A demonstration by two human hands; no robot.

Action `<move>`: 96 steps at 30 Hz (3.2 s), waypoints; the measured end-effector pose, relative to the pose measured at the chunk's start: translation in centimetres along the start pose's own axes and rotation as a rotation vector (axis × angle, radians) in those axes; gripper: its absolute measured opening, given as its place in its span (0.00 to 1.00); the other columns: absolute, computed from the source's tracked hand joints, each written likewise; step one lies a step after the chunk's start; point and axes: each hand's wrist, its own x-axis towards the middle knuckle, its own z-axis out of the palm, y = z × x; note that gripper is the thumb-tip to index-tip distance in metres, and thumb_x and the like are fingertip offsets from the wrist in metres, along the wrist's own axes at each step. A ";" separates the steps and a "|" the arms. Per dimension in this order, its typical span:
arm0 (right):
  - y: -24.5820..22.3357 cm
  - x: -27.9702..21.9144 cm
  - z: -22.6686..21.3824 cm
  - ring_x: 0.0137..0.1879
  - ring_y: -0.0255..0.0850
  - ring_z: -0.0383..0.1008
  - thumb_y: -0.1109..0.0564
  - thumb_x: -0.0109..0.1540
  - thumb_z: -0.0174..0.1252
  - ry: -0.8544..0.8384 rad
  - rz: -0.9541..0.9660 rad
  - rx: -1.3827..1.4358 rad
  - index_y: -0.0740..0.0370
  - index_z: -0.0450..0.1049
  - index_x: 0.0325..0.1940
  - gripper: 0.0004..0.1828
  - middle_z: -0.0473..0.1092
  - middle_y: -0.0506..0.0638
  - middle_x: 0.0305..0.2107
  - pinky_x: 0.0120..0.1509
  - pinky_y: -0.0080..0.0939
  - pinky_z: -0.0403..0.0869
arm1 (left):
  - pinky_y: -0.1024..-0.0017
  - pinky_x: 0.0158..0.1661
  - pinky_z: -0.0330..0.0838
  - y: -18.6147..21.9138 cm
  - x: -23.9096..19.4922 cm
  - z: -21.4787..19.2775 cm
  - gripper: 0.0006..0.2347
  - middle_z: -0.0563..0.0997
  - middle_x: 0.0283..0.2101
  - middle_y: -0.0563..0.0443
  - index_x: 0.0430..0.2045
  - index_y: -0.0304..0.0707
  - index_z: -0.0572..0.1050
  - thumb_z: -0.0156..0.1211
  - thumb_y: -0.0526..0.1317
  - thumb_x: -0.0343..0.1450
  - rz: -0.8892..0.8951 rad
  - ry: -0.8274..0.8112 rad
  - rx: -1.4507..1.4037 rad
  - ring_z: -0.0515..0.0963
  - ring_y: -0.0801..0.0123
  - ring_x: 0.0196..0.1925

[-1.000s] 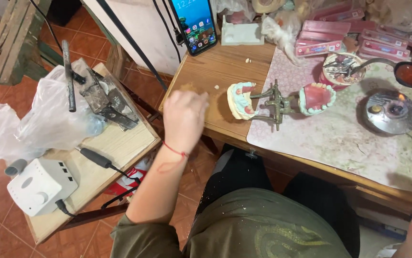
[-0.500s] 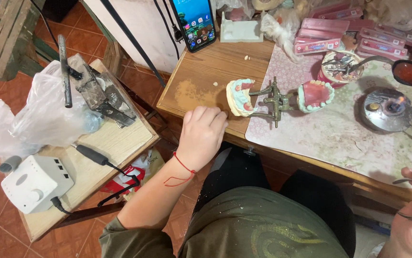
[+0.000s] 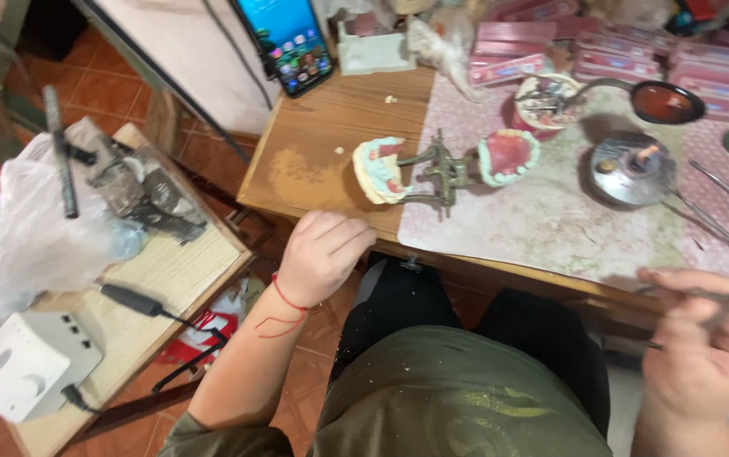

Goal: Fabricating a dental appliance by shaping wire and fitting it to a dental cast using pliers and other lab tools

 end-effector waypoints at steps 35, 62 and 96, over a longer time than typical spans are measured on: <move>-4.6 3.9 9.5 0.45 0.47 0.78 0.63 0.59 0.67 -0.384 -0.095 0.120 0.69 0.81 0.36 0.05 0.74 0.60 0.37 0.52 0.47 0.77 | 0.60 0.42 0.75 10.5 7.9 3.3 0.07 0.82 0.34 0.49 0.37 0.40 0.83 0.70 0.34 0.67 -0.406 0.247 -0.647 0.79 0.53 0.36; -4.3 -0.7 11.4 0.44 0.51 0.81 0.71 0.55 0.57 -0.463 0.039 0.048 0.64 0.82 0.35 0.11 0.78 0.57 0.41 0.48 0.48 0.78 | 0.64 0.43 0.82 11.8 5.7 4.7 0.02 0.86 0.41 0.33 0.30 0.28 0.77 0.65 0.27 0.70 -0.686 0.392 -1.224 0.87 0.58 0.44; -4.1 -1.3 11.5 0.39 0.53 0.75 0.76 0.54 0.51 -0.367 -0.256 -0.060 0.70 0.73 0.25 0.09 0.72 0.58 0.33 0.47 0.48 0.77 | 0.67 0.38 0.83 12.6 6.2 3.2 0.03 0.86 0.36 0.35 0.26 0.30 0.78 0.68 0.28 0.67 -0.631 0.385 -1.245 0.86 0.62 0.38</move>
